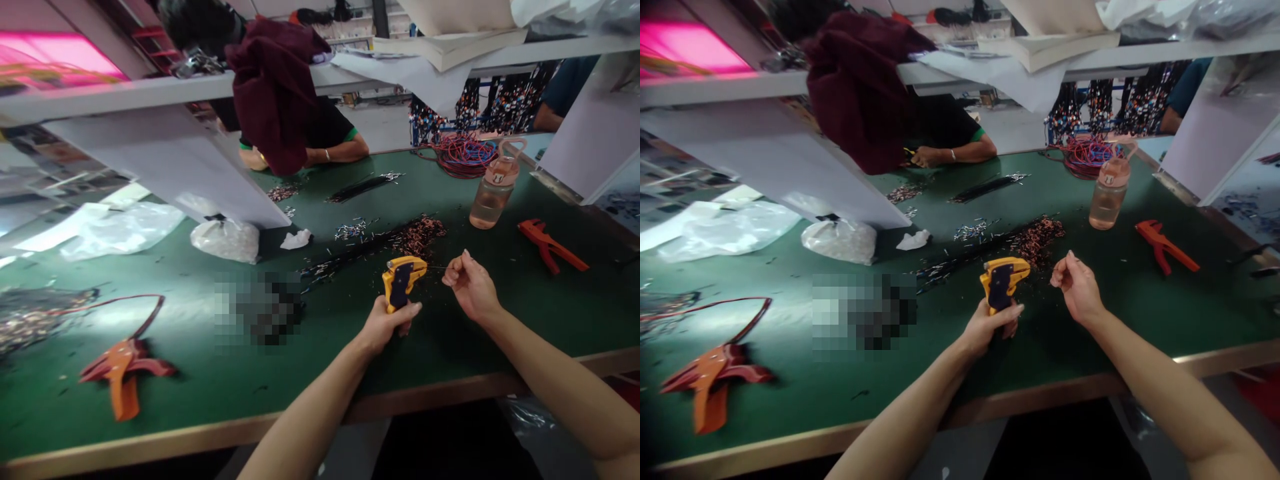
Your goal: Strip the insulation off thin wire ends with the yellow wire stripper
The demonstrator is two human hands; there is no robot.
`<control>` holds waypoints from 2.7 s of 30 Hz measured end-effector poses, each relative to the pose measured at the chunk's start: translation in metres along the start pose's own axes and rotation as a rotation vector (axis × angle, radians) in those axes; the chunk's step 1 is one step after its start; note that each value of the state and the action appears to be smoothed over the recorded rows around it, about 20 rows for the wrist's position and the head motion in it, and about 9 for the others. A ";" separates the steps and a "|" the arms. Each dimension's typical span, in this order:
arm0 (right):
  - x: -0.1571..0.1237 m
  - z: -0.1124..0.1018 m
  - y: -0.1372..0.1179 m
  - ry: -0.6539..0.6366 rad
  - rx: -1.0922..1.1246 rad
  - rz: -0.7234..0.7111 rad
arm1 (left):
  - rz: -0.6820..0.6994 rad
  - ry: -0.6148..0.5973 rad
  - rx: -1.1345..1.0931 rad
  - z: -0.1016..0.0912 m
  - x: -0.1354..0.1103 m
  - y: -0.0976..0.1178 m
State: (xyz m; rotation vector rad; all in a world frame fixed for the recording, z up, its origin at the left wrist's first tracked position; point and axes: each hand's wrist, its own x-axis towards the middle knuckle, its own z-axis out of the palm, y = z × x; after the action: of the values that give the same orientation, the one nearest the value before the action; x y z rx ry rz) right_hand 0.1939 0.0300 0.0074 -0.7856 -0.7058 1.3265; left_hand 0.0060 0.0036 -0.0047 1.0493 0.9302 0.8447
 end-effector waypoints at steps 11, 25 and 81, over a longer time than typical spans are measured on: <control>-0.002 0.001 -0.002 0.073 -0.156 -0.158 | 0.058 0.022 -0.286 -0.003 0.002 0.007; -0.034 0.009 -0.009 -0.397 -0.795 -0.678 | 0.074 -0.008 -0.149 0.000 -0.002 0.010; 0.000 0.001 0.000 -0.002 -0.031 0.055 | -0.108 -0.288 -0.113 -0.009 -0.003 0.004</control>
State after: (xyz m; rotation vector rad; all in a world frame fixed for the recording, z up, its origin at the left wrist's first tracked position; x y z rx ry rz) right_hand 0.1925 0.0299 0.0078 -0.8343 -0.7119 1.3687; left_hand -0.0041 0.0049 -0.0028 0.9829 0.6813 0.6287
